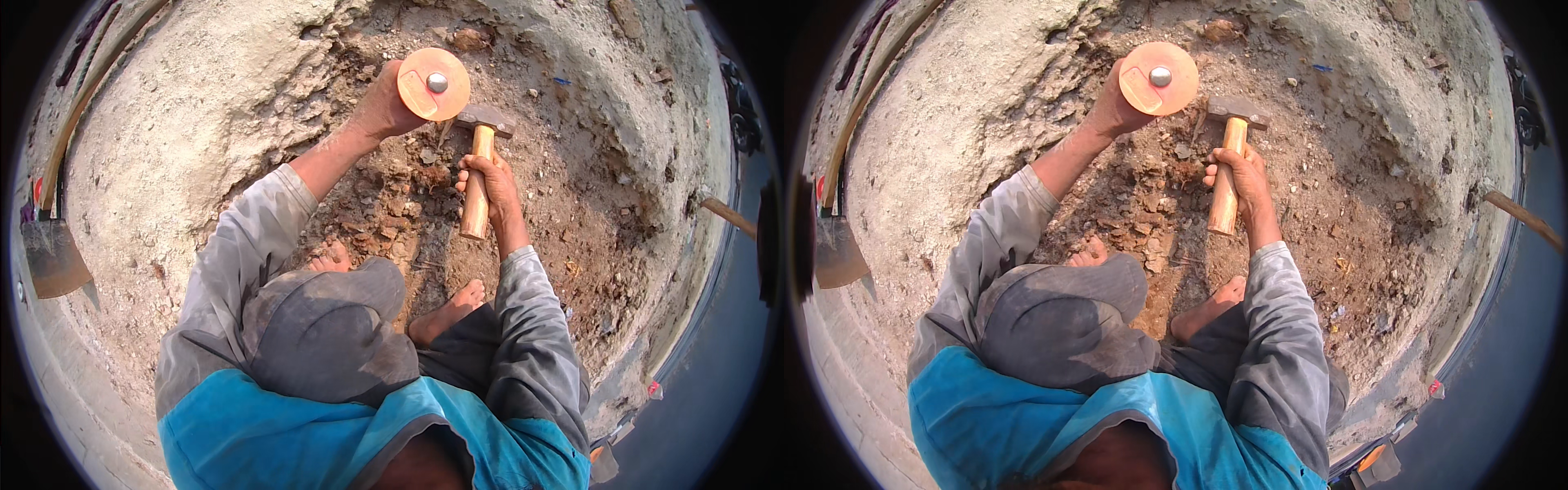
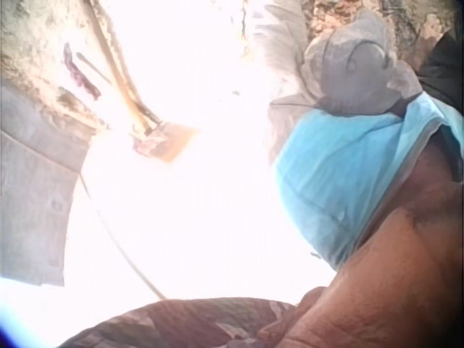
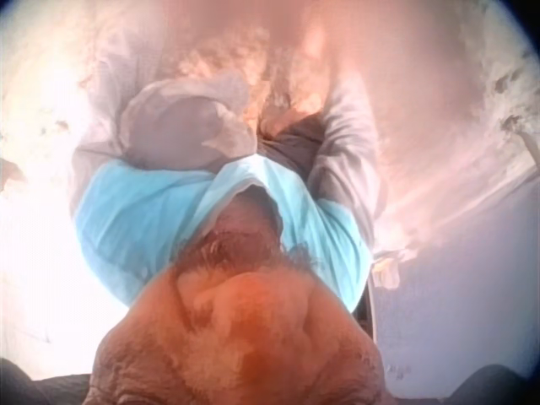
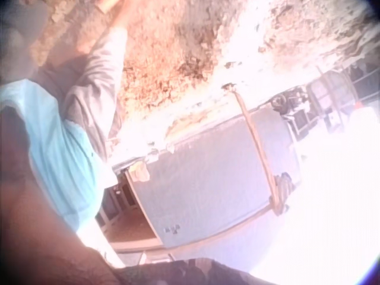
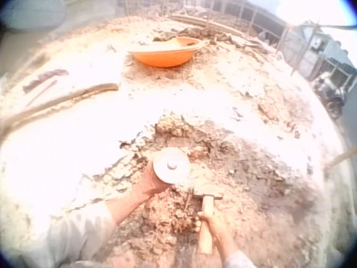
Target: The person uses a hammer and a chisel to break and remove pieces of hard earth and stones from a hole in the ground.
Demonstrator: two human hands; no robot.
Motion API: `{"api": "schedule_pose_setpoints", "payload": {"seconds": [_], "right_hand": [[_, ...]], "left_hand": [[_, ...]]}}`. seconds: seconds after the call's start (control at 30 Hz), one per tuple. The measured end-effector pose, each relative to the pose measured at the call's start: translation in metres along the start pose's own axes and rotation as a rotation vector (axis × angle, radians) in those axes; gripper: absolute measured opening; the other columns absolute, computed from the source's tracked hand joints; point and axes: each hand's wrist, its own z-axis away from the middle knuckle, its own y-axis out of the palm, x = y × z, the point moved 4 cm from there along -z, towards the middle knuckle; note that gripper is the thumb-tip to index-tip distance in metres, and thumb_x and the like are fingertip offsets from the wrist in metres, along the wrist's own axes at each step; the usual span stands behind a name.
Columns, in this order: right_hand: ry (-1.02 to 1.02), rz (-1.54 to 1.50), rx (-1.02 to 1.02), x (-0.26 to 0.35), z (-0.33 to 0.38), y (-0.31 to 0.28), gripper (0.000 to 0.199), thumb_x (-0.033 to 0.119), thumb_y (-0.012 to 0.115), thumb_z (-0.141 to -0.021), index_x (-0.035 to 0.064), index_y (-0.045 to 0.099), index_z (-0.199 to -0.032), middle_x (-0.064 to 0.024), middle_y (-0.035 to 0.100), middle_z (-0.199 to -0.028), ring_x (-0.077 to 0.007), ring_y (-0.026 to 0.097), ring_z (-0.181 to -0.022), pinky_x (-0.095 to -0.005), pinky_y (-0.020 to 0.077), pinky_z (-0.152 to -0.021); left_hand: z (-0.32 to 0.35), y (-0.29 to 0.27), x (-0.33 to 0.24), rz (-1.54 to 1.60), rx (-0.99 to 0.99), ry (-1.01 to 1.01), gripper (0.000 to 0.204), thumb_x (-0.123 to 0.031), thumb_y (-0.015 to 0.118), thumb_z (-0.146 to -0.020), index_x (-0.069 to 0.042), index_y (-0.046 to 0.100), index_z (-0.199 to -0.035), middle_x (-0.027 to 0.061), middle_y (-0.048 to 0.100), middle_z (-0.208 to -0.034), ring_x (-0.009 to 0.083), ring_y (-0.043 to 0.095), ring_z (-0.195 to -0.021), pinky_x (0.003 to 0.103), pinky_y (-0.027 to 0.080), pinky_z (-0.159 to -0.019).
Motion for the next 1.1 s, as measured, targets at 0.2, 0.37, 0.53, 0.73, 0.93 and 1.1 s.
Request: {"api": "schedule_pose_setpoints", "payload": {"seconds": [0.2,0.37,0.53,0.73,0.93,1.1], "right_hand": [[-0.085,0.191,0.002,0.016,0.006,0.011,0.025,0.009,0.067,-0.089,0.0019,0.05,-0.106,-0.0055,0.06,-0.077,-0.0129,0.062,-0.056,-0.0274,0.0563,-0.046],[-0.371,0.473,0.03,0.101,0.045,0.07,0.033,0.017,0.067,-0.091,-0.002,0.051,-0.113,-0.0052,0.061,-0.075,-0.0113,0.062,-0.057,-0.0265,0.0543,-0.047],[-1.09,0.587,0.118,0.223,0.06,0.144,0.028,0.026,0.066,-0.095,0.0011,0.057,-0.104,-0.0061,0.064,-0.075,-0.0126,0.063,-0.061,-0.0278,0.054,-0.056],[-1.029,1.024,0.066,0.188,-0.024,0.162,0.028,0.025,0.062,-0.096,0.0005,0.053,-0.106,-0.0041,0.06,-0.073,-0.0116,0.06,-0.055,-0.0282,0.052,-0.049],[-0.53,0.989,0.183,0.164,-0.03,0.146,0.044,0.03,0.066,-0.093,-0.0022,0.053,-0.12,-0.0029,0.06,-0.075,-0.0093,0.061,-0.058,-0.0272,0.0538,-0.051],[-1.114,0.535,-0.083,0.261,0.037,0.203,0.02,0.023,0.057,-0.098,0.0034,0.05,-0.099,-0.0035,0.057,-0.07,-0.0107,0.058,-0.054,-0.0261,0.0512,-0.048]], "left_hand": [[-0.062,-0.033,0.107,0.238,-0.245,-0.169,0.047,-0.014,0.075,-0.081,-0.005,0.058,-0.123,0.0118,0.067,-0.115,0.0259,0.064,-0.107,0.038,0.052,-0.09],[-0.057,-0.024,0.139,0.201,-0.178,-0.346,0.051,-0.015,0.074,-0.083,-0.004,0.055,-0.129,0.0137,0.064,-0.123,0.0294,0.06,-0.115,0.043,0.05,-0.095],[-0.067,-0.031,0.13,0.063,-0.211,-0.329,0.048,-0.024,0.074,-0.084,-0.004,0.06,-0.126,0.0152,0.066,-0.119,0.0303,0.062,-0.112,0.043,0.051,-0.092],[-0.078,-0.021,0.099,0.183,-0.166,-0.253,0.036,-0.024,0.073,-0.085,-0.004,0.066,-0.113,0.0127,0.07,-0.105,0.0272,0.065,-0.101,0.041,0.053,-0.084],[-0.051,-0.023,0.143,0.021,-0.232,-0.486,0.045,-0.03,0.077,-0.082,-0.007,0.064,-0.118,0.0117,0.07,-0.11,0.0252,0.065,-0.104,0.038,0.051,-0.092],[-0.064,-0.009,0.135,0.273,-0.086,-0.577,0.048,-0.032,0.073,-0.084,-0.004,0.061,-0.121,0.0142,0.068,-0.113,0.028,0.064,-0.109,0.041,0.051,-0.093]]}}
